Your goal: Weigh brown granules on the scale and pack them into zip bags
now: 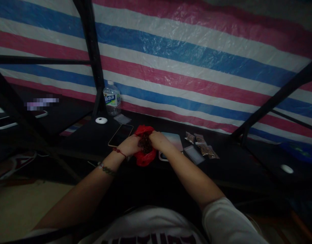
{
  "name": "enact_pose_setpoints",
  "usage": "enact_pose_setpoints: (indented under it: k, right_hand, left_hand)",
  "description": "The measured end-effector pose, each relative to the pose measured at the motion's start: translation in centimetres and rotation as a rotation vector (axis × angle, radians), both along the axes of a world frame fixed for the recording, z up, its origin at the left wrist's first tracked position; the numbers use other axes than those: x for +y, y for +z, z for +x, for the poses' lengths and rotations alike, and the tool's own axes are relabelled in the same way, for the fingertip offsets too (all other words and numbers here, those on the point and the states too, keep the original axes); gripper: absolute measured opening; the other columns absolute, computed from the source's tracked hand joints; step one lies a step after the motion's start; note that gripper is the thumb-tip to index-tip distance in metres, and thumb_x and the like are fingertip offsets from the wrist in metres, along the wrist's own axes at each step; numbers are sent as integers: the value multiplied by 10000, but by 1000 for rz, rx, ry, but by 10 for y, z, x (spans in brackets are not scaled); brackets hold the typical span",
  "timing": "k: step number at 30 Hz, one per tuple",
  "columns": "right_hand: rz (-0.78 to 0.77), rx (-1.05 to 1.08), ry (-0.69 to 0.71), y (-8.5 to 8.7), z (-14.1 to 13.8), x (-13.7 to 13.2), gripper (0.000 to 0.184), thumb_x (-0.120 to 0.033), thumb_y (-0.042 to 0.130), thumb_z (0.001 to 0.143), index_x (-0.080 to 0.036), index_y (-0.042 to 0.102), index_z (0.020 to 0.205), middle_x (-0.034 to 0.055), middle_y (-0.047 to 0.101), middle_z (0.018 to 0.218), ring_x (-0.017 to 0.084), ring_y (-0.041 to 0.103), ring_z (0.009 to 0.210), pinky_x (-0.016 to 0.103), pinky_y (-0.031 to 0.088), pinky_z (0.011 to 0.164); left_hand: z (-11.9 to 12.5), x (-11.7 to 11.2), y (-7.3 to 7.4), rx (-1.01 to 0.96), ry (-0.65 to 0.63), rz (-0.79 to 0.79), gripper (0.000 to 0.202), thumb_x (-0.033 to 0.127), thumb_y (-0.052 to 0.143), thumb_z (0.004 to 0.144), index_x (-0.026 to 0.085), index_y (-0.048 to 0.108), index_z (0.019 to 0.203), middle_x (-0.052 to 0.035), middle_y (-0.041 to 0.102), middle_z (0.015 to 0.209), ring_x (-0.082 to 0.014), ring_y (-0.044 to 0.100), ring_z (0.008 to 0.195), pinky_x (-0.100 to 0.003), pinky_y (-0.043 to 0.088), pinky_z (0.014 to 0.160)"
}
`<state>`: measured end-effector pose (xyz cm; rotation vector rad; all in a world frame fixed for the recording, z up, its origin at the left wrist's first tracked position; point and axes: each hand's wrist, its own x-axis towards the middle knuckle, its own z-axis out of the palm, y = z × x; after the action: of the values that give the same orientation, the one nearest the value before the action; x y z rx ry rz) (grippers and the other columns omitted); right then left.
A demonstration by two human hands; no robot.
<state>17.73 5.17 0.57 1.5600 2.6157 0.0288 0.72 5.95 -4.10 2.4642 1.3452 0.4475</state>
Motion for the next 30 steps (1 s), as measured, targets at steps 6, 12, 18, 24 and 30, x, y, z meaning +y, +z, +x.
enact_pose_setpoints:
  k: [6, 12, 18, 24, 30]
  right_hand:
    - [-107, 64, 84, 0, -5, 7, 201, -150, 568, 803, -134, 731, 919, 136, 729, 940, 232, 677, 853, 264, 471, 698]
    - [-173, 155, 71, -12, -7, 13, 197, -203, 622, 761, -128, 721, 914, 112, 728, 897, 192, 659, 769, 241, 432, 628]
    - [-102, 354, 13, -29, -6, 18, 275, -186, 662, 706, -128, 683, 974, 96, 714, 930, 182, 645, 797, 230, 427, 646]
    - [-168, 613, -58, -33, -1, 18, 256, -188, 680, 699, -143, 672, 951, 62, 711, 908, 173, 643, 788, 229, 444, 654]
    - [-78, 531, -110, -22, 13, 14, 377, -191, 700, 682, -169, 619, 1050, 71, 698, 978, 205, 647, 850, 265, 459, 699]
  left_hand:
    - [3, -1, -1, -16, 29, 13, 189, 264, 559, 762, 178, 699, 855, -117, 711, 898, -241, 652, 841, -314, 460, 773]
    - [1, 2, -2, -50, 70, -29, 221, 313, 539, 784, 170, 700, 832, -115, 723, 848, -234, 670, 778, -294, 468, 703]
    - [-4, 4, -3, -141, 72, -97, 331, 361, 536, 785, 186, 680, 1025, -70, 736, 970, -216, 686, 880, -260, 506, 742]
    - [-8, 5, 3, -441, 67, -143, 373, 335, 549, 772, 179, 653, 1095, -65, 700, 1107, -207, 667, 975, -288, 512, 864]
    - [-8, -3, 13, -188, 104, -9, 307, 332, 590, 758, 201, 694, 1016, -64, 723, 987, -223, 672, 887, -293, 502, 798]
